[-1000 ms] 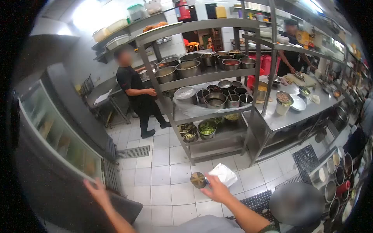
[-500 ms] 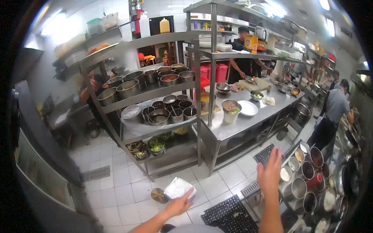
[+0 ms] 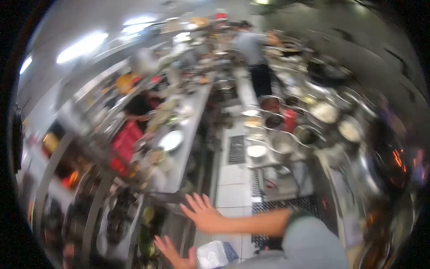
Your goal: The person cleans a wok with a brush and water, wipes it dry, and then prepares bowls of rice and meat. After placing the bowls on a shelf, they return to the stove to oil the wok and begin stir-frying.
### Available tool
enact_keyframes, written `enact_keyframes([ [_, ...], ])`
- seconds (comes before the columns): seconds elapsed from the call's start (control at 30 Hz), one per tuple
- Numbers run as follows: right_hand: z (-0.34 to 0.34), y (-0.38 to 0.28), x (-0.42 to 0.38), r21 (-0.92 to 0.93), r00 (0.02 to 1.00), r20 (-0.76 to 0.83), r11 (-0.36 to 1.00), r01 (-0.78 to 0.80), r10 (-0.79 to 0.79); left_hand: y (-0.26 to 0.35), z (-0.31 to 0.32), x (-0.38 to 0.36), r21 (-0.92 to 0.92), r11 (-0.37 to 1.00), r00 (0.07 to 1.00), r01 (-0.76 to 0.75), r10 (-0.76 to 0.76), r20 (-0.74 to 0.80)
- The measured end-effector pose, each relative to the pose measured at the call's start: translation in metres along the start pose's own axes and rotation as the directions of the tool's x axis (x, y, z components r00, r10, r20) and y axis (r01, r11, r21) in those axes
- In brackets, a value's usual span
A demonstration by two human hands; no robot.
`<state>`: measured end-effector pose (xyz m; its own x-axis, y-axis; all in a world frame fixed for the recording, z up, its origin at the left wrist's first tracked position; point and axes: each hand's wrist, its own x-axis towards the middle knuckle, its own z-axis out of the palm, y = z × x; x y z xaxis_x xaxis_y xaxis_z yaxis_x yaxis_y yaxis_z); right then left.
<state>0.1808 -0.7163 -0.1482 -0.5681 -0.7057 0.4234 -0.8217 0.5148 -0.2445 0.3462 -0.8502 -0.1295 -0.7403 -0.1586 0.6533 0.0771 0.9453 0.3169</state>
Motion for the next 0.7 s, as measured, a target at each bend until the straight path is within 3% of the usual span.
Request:
enact_keyframes([
  [0.03, -0.002, 0.021, 0.015, -0.012, 0.990, -0.128, 0.998, -0.058, 0.056, 0.017, 0.007, -0.022, 0.060, 0.996, 0.995, 0.063, -0.067, 0.074],
  [0.1, -0.024, 0.056, 0.051, -0.171, 0.989, -0.118, 0.979, -0.111, 0.092, 0.006, 0.036, -0.070, -0.038, 0.987, 0.931, 0.158, -0.136, 0.340],
  [0.13, -0.034, 0.066, 0.063, -0.191, 0.988, -0.120, 0.974, -0.118, 0.096, -0.009, 0.051, -0.093, 0.461, 0.863, 0.948, -0.207, 0.060, 0.313],
  [0.17, -0.050, 0.068, 0.065, -0.132, 0.989, -0.133, 0.987, -0.089, 0.071, -0.007, 0.055, -0.085, 0.364, 0.928, 0.956, -0.083, -0.030, 0.293],
  [0.23, -0.070, 0.056, 0.061, 0.012, 0.990, -0.140, 1.000, 0.019, -0.017, -0.005, 0.046, -0.041, 0.165, 0.958, 0.946, 0.234, -0.263, 0.187],
  [0.27, -0.072, 0.036, 0.054, 0.045, 0.989, -0.128, 0.996, 0.081, -0.075, -0.017, 0.038, -0.020, 0.226, 0.935, 0.950, 0.271, -0.298, 0.091],
  [0.33, -0.072, -0.001, 0.018, 0.045, 0.975, 0.114, 0.982, 0.185, -0.189, -0.042, 0.017, 0.029, 0.306, 0.879, 0.930, 0.366, -0.355, -0.093],
  [0.4, -0.042, -0.024, -0.027, 0.081, 0.891, 0.292, 0.937, 0.340, -0.348, -0.069, -0.006, 0.061, 0.262, 0.891, 0.914, 0.370, -0.300, -0.273],
  [0.43, -0.027, -0.030, -0.049, 0.132, 0.860, 0.300, 0.910, 0.392, -0.414, -0.075, -0.015, 0.070, 0.261, 0.893, 0.904, 0.365, -0.274, -0.328],
  [0.47, -0.056, -0.056, -0.050, 0.104, 0.858, 0.323, 0.916, 0.387, -0.399, -0.077, -0.020, 0.077, 0.231, 0.907, 0.894, 0.351, -0.251, -0.372],
  [0.53, -0.024, -0.054, -0.066, 0.202, 0.803, 0.499, 0.945, 0.258, -0.326, -0.070, -0.027, 0.095, 0.128, 0.957, 0.889, 0.260, -0.185, -0.418],
  [0.6, 0.034, -0.022, -0.077, 0.127, 0.765, 0.568, 0.951, 0.283, -0.304, -0.026, -0.009, 0.091, -0.028, 0.994, 0.944, 0.107, -0.111, -0.310],
  [0.63, 0.068, -0.007, -0.081, 0.084, 0.759, 0.600, 0.963, 0.255, -0.254, -0.001, 0.009, 0.077, -0.047, 0.998, 0.970, -0.033, 0.020, -0.241],
  [0.67, 0.082, 0.013, -0.074, 0.077, 0.806, 0.554, 0.977, 0.199, -0.208, 0.025, 0.028, 0.059, -0.101, 0.974, 0.968, -0.204, 0.186, -0.165],
  [0.7, 0.085, 0.033, -0.055, 0.073, 0.885, 0.432, 0.985, 0.157, -0.173, 0.052, 0.048, 0.040, -0.106, 0.952, 0.947, -0.286, 0.264, -0.185],
])
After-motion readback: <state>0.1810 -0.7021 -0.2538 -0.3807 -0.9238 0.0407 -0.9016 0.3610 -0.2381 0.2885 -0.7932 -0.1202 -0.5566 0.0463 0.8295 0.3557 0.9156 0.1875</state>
